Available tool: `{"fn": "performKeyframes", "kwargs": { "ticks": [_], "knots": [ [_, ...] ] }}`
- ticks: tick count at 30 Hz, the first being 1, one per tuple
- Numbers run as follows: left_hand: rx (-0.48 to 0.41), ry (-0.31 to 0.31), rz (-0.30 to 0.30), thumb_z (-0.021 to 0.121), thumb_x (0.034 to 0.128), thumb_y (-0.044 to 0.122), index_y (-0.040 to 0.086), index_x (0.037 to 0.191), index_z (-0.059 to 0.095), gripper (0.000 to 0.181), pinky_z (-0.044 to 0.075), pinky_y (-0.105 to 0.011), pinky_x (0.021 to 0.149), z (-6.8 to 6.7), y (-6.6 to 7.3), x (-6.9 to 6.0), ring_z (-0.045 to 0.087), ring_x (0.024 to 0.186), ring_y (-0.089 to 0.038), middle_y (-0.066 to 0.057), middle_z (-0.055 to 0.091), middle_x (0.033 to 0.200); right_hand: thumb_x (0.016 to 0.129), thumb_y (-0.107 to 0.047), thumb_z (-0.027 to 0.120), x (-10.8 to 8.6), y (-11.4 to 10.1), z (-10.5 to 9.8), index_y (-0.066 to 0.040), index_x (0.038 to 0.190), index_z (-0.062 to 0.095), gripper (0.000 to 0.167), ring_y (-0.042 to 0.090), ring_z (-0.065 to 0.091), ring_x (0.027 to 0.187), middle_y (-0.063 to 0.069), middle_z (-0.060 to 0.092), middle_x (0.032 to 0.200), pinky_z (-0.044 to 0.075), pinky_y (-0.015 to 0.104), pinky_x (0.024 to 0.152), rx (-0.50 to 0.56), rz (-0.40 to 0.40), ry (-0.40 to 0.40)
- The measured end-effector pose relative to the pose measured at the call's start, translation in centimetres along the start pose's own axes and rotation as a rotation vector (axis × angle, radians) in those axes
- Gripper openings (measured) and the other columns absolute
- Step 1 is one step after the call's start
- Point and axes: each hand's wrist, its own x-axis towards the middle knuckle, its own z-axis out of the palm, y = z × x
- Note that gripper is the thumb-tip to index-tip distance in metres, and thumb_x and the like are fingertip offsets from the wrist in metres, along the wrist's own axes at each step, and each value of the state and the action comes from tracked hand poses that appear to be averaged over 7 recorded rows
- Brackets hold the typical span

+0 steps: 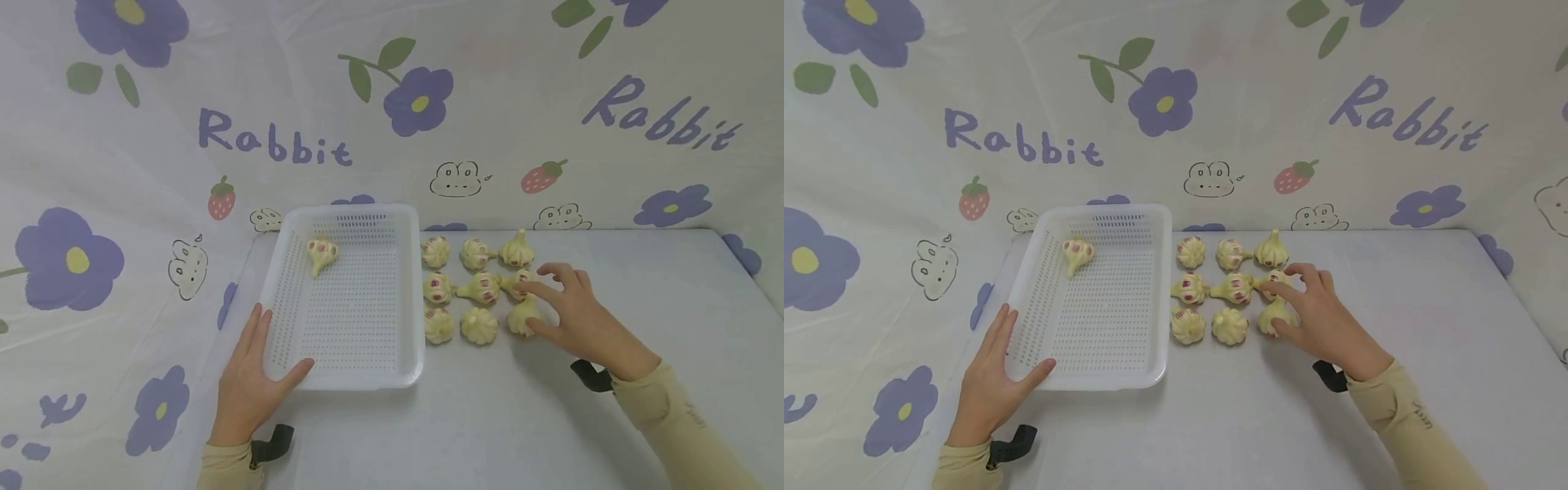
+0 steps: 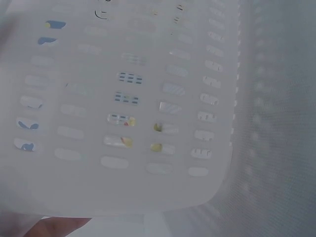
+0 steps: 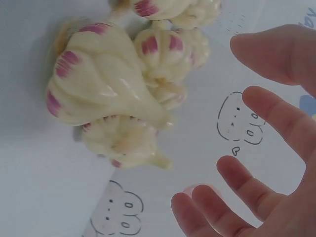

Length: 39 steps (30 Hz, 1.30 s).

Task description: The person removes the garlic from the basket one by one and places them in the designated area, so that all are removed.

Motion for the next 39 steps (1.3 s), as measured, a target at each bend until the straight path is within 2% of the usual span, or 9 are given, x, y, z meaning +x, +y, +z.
{"fn": "performKeyframes", "kwargs": {
  "ticks": [7,11,17,24,32,35,39],
  "knots": [
    [-0.001,-0.008,-0.005,0.087,0.0750,0.049,0.007,0.160,0.040,0.106,0.044,-0.063,0.111,0.1,-0.1,0.0,0.044,0.148,-0.042,-0.012,0.033,0.170,0.084,-0.012,0.086,0.4,-0.6,-0.1,-0.010,0.137,0.064,0.058,0.046,0.040,0.118,0.025,0.043,0.141,0.051,0.054,0.078,0.004,-0.046,0.014],
    [0.000,-0.015,-0.008,0.087,0.0756,0.050,0.007,0.161,0.039,0.106,0.044,-0.063,0.111,0.1,-0.1,0.1,0.043,0.149,-0.043,-0.012,0.032,0.170,0.086,-0.013,0.083,1.0,-1.0,-0.1,-0.009,0.138,0.061,0.056,0.046,0.040,0.122,0.024,0.043,0.143,0.051,0.057,0.082,0.016,-0.047,0.003],
    [-0.001,-0.012,0.002,0.087,0.0753,0.049,0.007,0.161,0.038,0.107,0.044,-0.064,0.110,0.2,-0.2,0.2,0.043,0.148,-0.043,-0.013,0.032,0.170,0.090,-0.015,0.077,2.5,-2.2,-0.4,-0.009,0.140,0.060,0.054,0.045,0.037,0.128,0.024,0.041,0.146,0.051,0.059,0.090,0.030,-0.040,-0.045],
    [-0.009,-0.010,0.006,0.087,0.0752,0.049,0.009,0.161,0.039,0.106,0.045,-0.064,0.110,0.3,-0.2,0.3,0.043,0.149,-0.043,-0.011,0.032,0.170,0.088,-0.009,0.079,4.3,-3.5,-0.3,-0.010,0.142,0.060,0.057,0.042,0.041,0.122,0.024,0.046,0.141,0.051,0.049,0.085,0.050,-0.127,0.002],
    [0.006,-0.015,0.012,0.087,0.0758,0.051,0.008,0.161,0.039,0.106,0.048,-0.063,0.107,0.2,-0.3,0.3,0.044,0.148,-0.042,-0.011,0.032,0.170,0.091,-0.011,0.076,6.0,-4.9,0.1,-0.005,0.137,0.062,0.048,0.039,0.042,0.121,0.024,0.047,0.141,0.052,0.048,0.086,0.069,-0.171,0.009],
    [0.006,-0.018,0.012,0.086,0.0760,0.050,0.008,0.160,0.039,0.105,0.048,-0.064,0.106,0.2,-0.3,0.3,0.045,0.147,-0.043,-0.012,0.033,0.170,0.091,-0.010,0.075,6.8,-5.5,0.2,-0.004,0.140,0.058,0.052,0.037,0.042,0.123,0.023,0.046,0.143,0.053,0.048,0.086,0.074,-0.166,-0.012],
    [0.010,-0.021,0.006,0.086,0.0765,0.050,0.008,0.160,0.040,0.105,0.048,-0.064,0.105,0.2,-0.4,0.2,0.045,0.147,-0.043,-0.013,0.034,0.169,0.091,-0.013,0.076,8.2,-6.6,0.4,-0.004,0.143,0.053,0.057,0.040,0.041,0.132,0.023,0.044,0.146,0.055,0.052,0.094,0.080,-0.162,-0.051]
  ]
}}
